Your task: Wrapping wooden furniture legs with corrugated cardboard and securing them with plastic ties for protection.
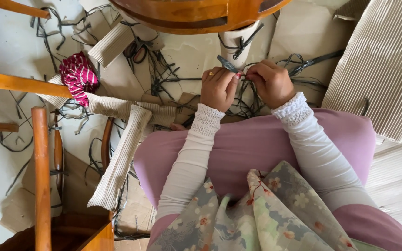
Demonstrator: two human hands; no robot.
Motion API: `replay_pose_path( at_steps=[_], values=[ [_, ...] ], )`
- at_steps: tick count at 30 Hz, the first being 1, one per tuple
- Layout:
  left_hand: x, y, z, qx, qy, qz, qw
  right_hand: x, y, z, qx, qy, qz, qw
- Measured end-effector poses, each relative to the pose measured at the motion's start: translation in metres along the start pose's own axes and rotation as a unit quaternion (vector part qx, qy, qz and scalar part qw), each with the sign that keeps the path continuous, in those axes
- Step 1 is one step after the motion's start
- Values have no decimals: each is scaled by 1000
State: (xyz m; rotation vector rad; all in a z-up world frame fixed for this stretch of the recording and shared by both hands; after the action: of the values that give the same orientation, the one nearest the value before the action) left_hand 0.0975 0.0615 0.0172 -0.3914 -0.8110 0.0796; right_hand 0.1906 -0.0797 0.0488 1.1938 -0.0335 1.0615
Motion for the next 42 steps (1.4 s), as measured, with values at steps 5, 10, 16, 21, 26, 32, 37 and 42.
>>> replay_pose_path(
  at_steps=[5,10,16,21,26,32,37,42],
  values=[
    [3,-1,4,-8,10,8,1000,10,21,5,17,10,1,1000],
    [8,-5,8,-11,12,13,1000,5,16,-9,34,15,-3,999],
    [24,-7,31,-69,-29,103,992,6,18,-10,78,-47,-14,996],
    [33,-13,40,-213,6,112,971,2,8,-13,139,-76,-53,986],
    [14,-10,27,-42,12,85,995,-6,-5,-21,210,-109,-173,956],
    [16,-19,33,17,-42,35,998,-5,1,-20,223,-159,-155,949],
    [2,-8,20,34,-67,47,996,-1,27,-17,48,-143,29,988],
    [8,-14,31,26,-73,34,996,-5,33,-18,-26,-112,93,989]
  ],
)
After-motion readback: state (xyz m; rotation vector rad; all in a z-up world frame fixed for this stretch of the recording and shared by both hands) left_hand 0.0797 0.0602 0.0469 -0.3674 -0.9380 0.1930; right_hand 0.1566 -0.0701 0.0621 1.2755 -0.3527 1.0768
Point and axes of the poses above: each hand's wrist, its own x-axis towards the middle knuckle, its own z-axis out of the back of the hand, y = z × x, the point moved 6 cm from there along x, towards the middle knuckle, and after that the axes turned 8 degrees about x, right-handed, at the moved point
